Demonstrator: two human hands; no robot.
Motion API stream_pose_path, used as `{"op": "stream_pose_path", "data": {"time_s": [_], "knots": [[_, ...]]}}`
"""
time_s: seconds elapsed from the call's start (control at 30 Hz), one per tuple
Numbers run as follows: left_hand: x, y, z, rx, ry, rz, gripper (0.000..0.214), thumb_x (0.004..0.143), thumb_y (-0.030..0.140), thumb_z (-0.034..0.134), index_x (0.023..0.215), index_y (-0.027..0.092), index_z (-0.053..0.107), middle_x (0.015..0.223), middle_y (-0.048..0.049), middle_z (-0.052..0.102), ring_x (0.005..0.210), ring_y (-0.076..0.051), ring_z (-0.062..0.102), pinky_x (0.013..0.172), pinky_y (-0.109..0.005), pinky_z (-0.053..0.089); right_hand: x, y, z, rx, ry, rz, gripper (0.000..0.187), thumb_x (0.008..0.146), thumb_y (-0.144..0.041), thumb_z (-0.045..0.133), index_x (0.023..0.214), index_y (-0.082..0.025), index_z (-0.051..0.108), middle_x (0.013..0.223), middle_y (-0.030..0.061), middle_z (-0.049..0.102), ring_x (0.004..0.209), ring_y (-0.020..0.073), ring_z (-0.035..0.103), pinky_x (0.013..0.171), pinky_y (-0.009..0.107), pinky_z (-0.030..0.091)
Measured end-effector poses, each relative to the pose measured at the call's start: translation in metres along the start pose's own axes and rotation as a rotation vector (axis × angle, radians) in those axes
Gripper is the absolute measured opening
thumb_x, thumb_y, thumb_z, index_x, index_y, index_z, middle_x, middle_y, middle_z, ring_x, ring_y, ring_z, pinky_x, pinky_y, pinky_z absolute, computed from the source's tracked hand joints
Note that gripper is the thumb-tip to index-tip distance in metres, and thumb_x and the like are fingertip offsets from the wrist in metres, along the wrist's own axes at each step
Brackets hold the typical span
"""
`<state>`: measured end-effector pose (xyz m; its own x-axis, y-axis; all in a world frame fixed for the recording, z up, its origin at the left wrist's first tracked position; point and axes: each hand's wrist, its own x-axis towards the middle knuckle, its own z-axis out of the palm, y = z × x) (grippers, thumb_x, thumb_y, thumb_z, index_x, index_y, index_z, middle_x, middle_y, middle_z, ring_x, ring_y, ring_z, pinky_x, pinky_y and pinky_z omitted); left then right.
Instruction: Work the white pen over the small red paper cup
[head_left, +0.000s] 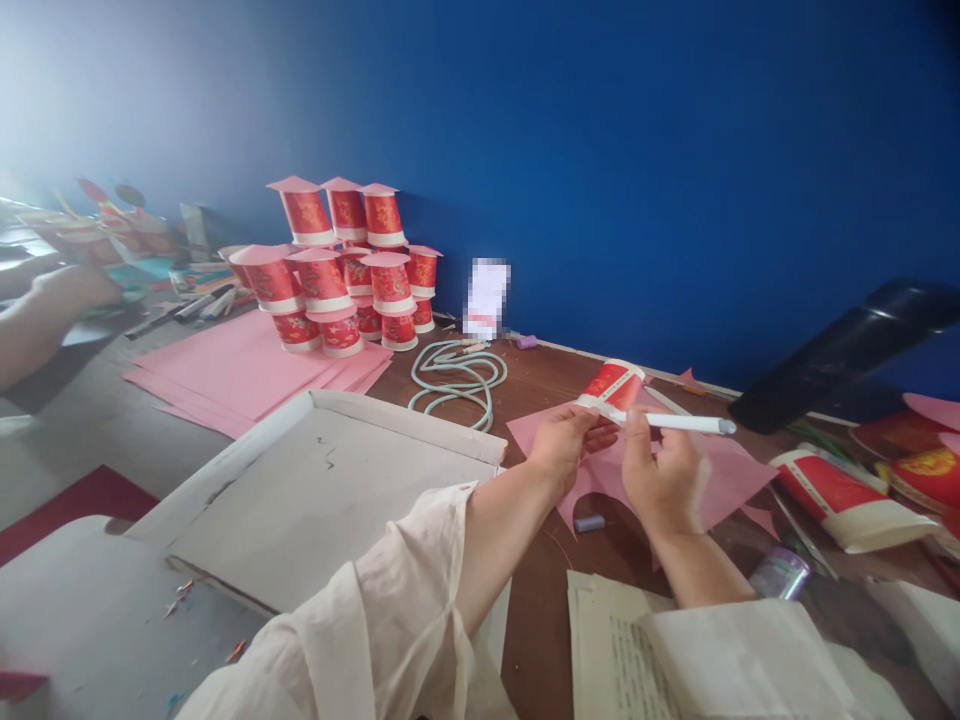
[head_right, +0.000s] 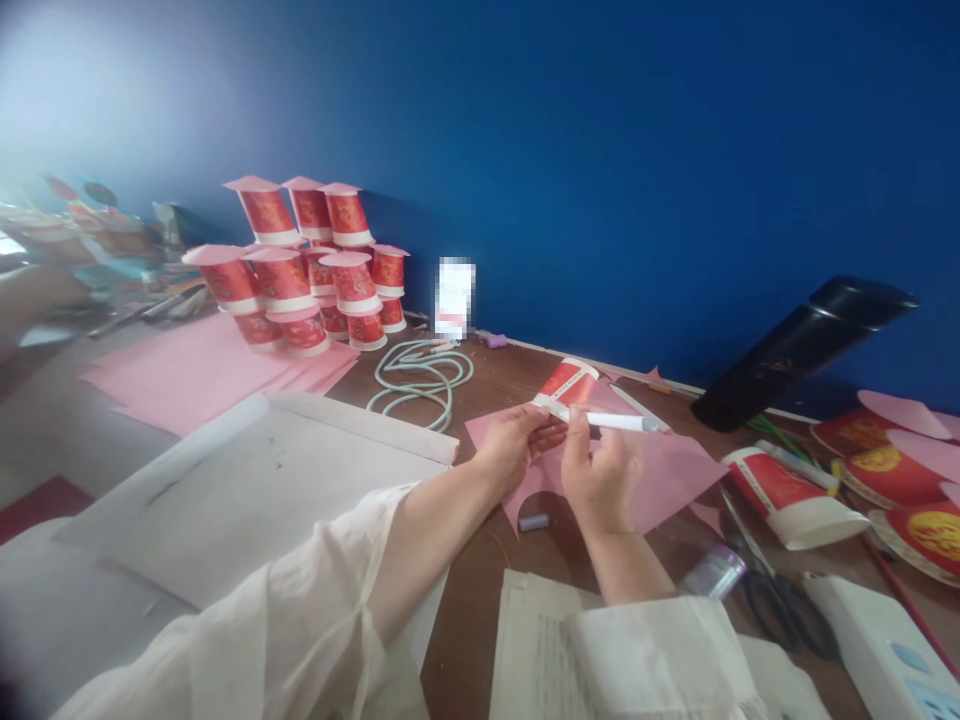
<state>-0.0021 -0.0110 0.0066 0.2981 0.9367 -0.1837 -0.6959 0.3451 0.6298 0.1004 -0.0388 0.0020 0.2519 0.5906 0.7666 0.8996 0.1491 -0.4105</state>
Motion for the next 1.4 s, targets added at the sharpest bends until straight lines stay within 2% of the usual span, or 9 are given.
{"op": "stream_pose_path", "data": {"time_s": [0.17, 0.37, 0.6, 1.03, 1.4], "knots": [[-0.0006, 0.0005, -0.0001, -0.007, -0.001, -0.009, 0.010, 0.077, 0.016, 0.061, 0.070, 0.010, 0.060, 0.067, -0.0086, 0.066, 0.066, -0.015, 0.065, 0.088, -0.037, 0.049, -0.0003, -0.0008, -0.0012, 0.017, -0.027, 0.017, 0.041, 0.089, -0.046, 0.045, 0.094, -0.014, 0.069, 0.081, 0.0137, 0.070, 0.081, 0.0235, 0.065, 0.072, 0.033, 0.048], [-0.0010, 0.0013, 0.0008, -0.010, 0.017, -0.012, 0.008, 0.076, 0.016, 0.063, 0.070, 0.010, 0.061, 0.070, -0.0102, 0.067, 0.066, -0.016, 0.066, 0.088, -0.038, 0.049, 0.0003, -0.0032, -0.0062, 0.078, 0.038, 0.080, 0.038, 0.089, -0.045, 0.045, 0.101, -0.016, 0.067, 0.093, 0.0116, 0.070, 0.082, 0.0219, 0.065, 0.072, 0.033, 0.047], [-0.0001, 0.0010, 0.0011, 0.014, 0.028, -0.027, 0.010, 0.078, 0.015, 0.059, 0.070, 0.011, 0.059, 0.069, -0.0102, 0.067, 0.072, -0.018, 0.067, 0.088, -0.038, 0.049, -0.0001, -0.0021, -0.0049, 0.037, 0.057, 0.130, 0.040, 0.088, -0.046, 0.044, 0.097, -0.015, 0.067, 0.086, 0.0116, 0.070, 0.073, 0.0218, 0.063, 0.064, 0.032, 0.045], [-0.0010, 0.0029, 0.0025, -0.007, 0.019, -0.038, 0.012, 0.080, 0.012, 0.054, 0.069, 0.011, 0.059, 0.065, -0.0078, 0.065, 0.062, -0.015, 0.064, 0.085, -0.037, 0.050, -0.0003, -0.0059, -0.0051, 0.051, 0.025, 0.141, 0.038, 0.088, -0.045, 0.044, 0.093, -0.015, 0.067, 0.090, 0.0124, 0.071, 0.077, 0.0226, 0.065, 0.066, 0.032, 0.046], [0.0007, 0.0022, 0.0005, -0.001, 0.013, -0.038, 0.011, 0.080, 0.011, 0.054, 0.070, 0.011, 0.058, 0.065, -0.0076, 0.065, 0.061, -0.014, 0.064, 0.085, -0.037, 0.049, -0.0006, -0.0044, -0.0043, 0.051, 0.024, 0.123, 0.039, 0.088, -0.045, 0.044, 0.095, -0.014, 0.067, 0.090, 0.0128, 0.070, 0.078, 0.0222, 0.064, 0.067, 0.032, 0.046]]}}
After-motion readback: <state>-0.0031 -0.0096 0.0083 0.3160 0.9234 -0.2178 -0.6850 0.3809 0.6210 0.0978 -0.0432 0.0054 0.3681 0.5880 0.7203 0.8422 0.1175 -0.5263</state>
